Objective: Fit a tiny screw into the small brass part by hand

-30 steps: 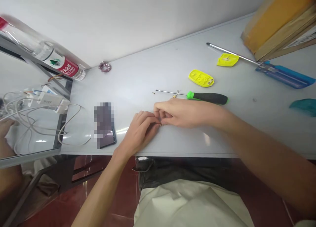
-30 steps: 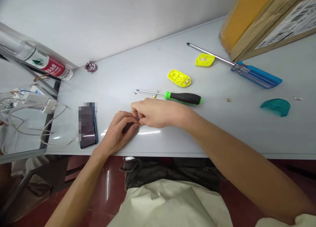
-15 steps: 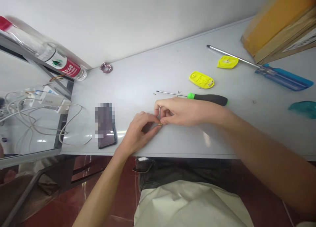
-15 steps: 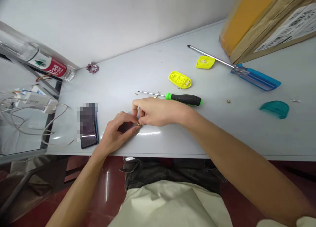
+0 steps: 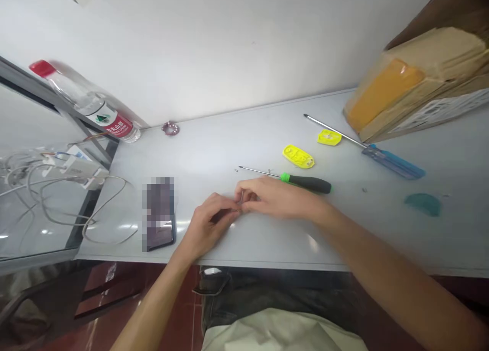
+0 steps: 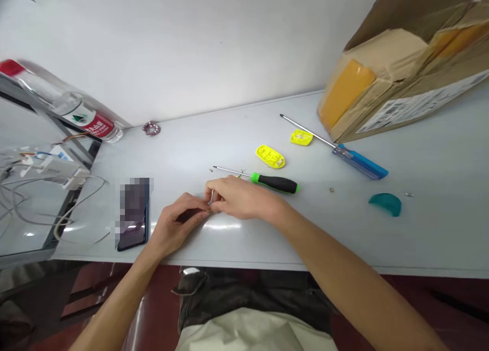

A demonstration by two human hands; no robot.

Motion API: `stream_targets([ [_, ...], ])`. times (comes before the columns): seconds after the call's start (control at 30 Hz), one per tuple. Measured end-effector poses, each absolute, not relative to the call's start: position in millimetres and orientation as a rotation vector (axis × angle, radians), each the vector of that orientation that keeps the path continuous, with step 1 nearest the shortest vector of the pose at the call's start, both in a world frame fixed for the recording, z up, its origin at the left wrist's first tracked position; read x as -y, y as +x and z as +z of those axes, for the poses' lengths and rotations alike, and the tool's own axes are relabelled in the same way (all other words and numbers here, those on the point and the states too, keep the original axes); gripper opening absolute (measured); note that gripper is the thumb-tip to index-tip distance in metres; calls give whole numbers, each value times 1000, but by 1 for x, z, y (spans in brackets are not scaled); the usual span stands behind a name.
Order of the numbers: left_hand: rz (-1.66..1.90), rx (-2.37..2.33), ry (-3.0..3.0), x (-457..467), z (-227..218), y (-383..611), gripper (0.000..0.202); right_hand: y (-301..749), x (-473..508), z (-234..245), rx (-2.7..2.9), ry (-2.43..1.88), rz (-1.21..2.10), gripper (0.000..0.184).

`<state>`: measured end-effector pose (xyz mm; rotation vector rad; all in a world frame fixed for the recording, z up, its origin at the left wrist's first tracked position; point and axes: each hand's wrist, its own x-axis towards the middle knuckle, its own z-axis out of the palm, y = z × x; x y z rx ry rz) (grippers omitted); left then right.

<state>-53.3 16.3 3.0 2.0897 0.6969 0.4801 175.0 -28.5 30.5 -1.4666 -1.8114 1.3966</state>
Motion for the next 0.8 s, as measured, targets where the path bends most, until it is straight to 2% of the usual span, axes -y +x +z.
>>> stream_targets([
  [0.37,648,-708,1803,-25,2,-63,6,159,33,32,1489,-1219,1584,24],
  [0.6,724,-798,1614,-28,3,-66,7,135,33,27,1315,-1224,1445,20],
  [0.7,744,-875,1635,-29,3,-67,10,153,38,41,1443,-1401,1248,23],
  [0.8,719,-922,1685,-28,3,-64,14,193,55,47,1491,-1734,782,24],
])
